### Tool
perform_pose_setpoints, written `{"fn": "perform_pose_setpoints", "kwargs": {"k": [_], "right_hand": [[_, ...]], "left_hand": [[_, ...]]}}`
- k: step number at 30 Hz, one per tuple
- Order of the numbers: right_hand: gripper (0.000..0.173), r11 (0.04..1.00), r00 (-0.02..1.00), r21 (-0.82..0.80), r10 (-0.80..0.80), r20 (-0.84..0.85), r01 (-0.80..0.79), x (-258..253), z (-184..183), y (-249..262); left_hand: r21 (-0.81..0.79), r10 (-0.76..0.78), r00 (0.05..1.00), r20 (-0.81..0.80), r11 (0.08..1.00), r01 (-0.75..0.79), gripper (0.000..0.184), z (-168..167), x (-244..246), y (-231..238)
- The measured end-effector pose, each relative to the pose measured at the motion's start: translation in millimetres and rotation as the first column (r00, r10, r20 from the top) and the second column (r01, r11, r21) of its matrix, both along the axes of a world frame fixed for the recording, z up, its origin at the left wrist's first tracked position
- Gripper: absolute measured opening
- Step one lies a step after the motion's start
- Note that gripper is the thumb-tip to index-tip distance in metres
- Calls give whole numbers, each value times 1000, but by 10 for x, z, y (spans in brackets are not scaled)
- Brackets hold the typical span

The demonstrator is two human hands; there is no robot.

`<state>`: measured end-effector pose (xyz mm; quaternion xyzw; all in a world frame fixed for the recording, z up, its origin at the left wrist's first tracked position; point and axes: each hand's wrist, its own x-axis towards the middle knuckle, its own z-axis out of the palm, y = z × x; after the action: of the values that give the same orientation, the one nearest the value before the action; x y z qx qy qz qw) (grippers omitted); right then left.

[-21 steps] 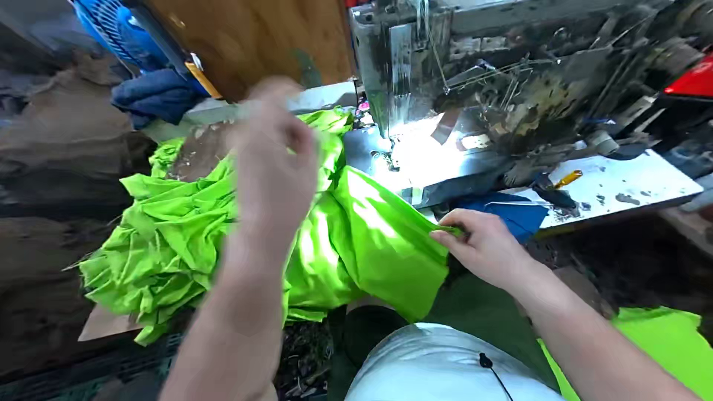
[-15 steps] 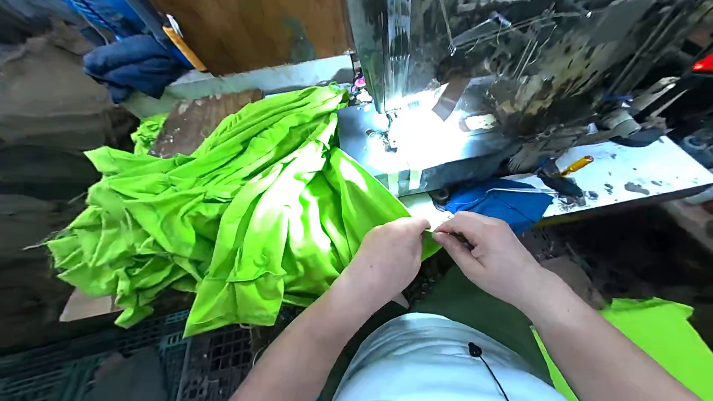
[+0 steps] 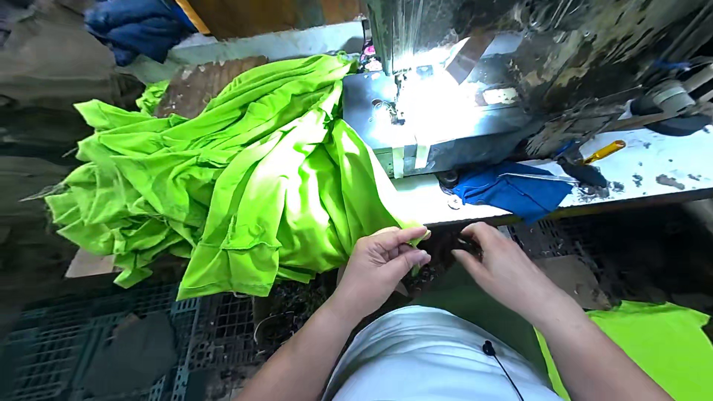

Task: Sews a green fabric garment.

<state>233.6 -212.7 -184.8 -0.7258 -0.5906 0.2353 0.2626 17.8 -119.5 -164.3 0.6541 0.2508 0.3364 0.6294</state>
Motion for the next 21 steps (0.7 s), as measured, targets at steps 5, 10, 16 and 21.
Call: {"fn": "perform_pose_setpoints", "kwargs": {"k": [5,10,16,21], "right_hand": [[19,664,962,702,112,248,-258,26,-15,63],[18,464,913,786,215,347,-408,-57,-23,233],[10,553,948,806,316,30,-210,8,224,335],[8,437,900,863,433,45,-254,-57,604,441]], "left_hand": [[-267,-137,971,195,946,186,51,89,18,-33],[-265,-175,959,223,936,232,55,136,143,-83],[486,3,960,-280,863,139,56,169,88,-8],[622,95,919,-383,762,181,40,227,47,96]]}}
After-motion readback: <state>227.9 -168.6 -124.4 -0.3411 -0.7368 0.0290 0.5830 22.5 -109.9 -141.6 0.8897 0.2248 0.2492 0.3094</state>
